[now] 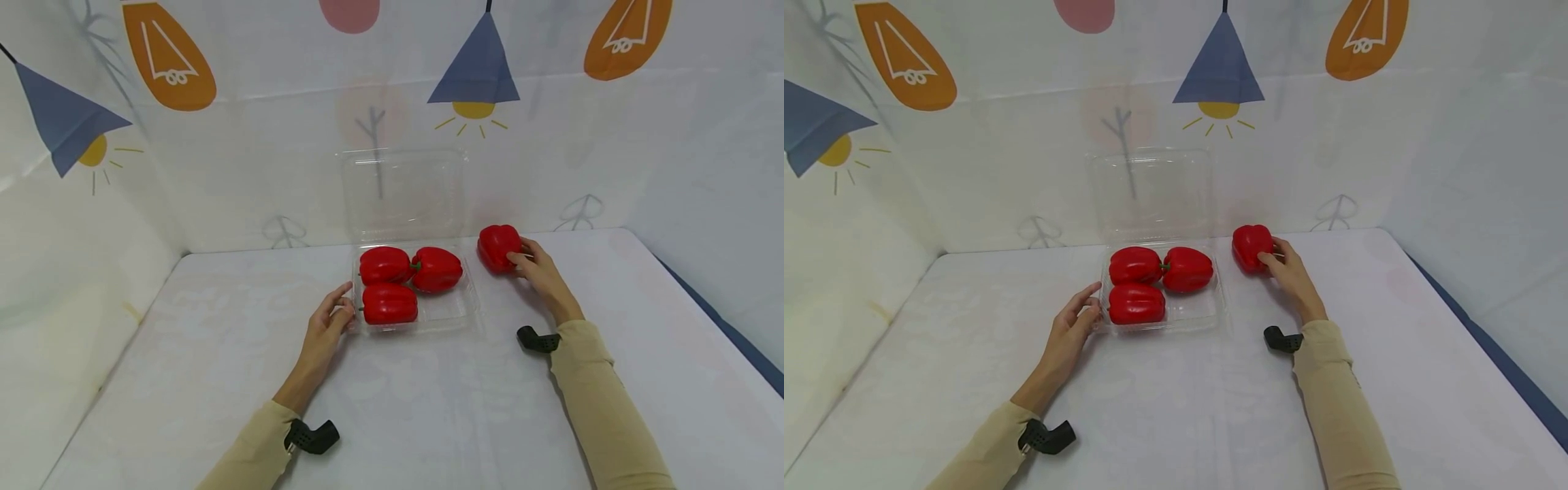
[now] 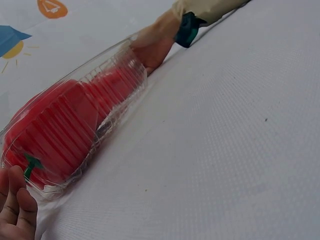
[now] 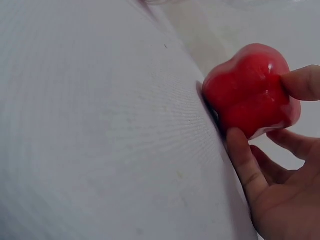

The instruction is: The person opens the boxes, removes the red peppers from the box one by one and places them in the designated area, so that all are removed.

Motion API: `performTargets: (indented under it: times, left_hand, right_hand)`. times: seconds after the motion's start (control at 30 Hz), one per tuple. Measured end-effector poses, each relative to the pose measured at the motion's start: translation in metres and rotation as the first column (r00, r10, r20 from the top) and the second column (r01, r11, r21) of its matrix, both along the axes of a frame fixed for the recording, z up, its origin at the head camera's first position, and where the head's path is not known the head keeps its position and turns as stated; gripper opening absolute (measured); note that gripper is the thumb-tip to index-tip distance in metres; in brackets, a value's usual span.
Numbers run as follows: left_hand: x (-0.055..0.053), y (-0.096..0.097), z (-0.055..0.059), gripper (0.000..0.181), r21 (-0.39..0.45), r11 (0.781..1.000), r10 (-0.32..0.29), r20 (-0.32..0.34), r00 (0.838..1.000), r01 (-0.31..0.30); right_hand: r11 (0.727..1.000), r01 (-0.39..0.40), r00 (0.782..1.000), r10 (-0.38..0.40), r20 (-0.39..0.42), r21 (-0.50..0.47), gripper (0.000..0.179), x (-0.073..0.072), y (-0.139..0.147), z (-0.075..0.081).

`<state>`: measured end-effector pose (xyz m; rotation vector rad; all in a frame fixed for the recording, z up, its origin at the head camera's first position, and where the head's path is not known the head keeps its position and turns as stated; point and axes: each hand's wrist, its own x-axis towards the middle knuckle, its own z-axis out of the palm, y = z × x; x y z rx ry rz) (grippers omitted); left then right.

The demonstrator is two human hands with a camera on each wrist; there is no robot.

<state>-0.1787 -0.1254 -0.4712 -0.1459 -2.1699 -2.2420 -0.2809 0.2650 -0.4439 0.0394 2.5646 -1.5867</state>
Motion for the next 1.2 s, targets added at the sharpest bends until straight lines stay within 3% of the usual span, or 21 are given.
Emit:
performTargets:
  times: [0.2, 0.37, 0.53, 0.7, 0.83, 1.2]
  left_hand:
    - [-0.001, 0.000, 0.000, 0.042, 0.004, 1.000, 0.000, 0.000, 1.000, 0.000]
    - [-0.001, 0.001, -0.001, 0.041, 0.014, 1.000, -0.005, 0.004, 1.000, 0.005]
    - [-0.001, 0.000, -0.001, 0.042, 0.013, 1.000, -0.006, 0.002, 1.000, 0.006]
    - [-0.001, 0.000, 0.000, 0.042, 0.003, 1.000, -0.002, 0.007, 1.000, 0.002]
    - [0.000, 0.000, 0.000, 0.042, 0.006, 1.000, -0.006, 0.004, 1.000, 0.006]
    - [-0.001, 0.000, -0.001, 0.042, 0.023, 1.000, -0.009, -0.014, 1.000, 0.009]
  right_hand:
    - [0.999, 0.028, 0.999, -0.028, -0.017, -0.037, 0.072, 0.001, 0.000, 0.002]
    - [0.990, 0.112, 0.988, -0.121, -0.098, -0.086, 0.069, 0.000, 0.002, 0.000]
    - [0.962, 0.229, 0.934, -0.260, -0.245, -0.149, 0.056, -0.001, 0.002, 0.002]
    - [0.939, 0.266, 0.868, -0.333, -0.369, -0.219, 0.045, 0.000, -0.003, 0.009]
    - [0.946, 0.248, 0.845, -0.316, -0.431, -0.207, 0.041, 0.002, -0.009, 0.018]
    - [0.987, 0.105, 0.824, -0.155, -0.545, -0.122, 0.036, 0.009, -0.028, 0.034]
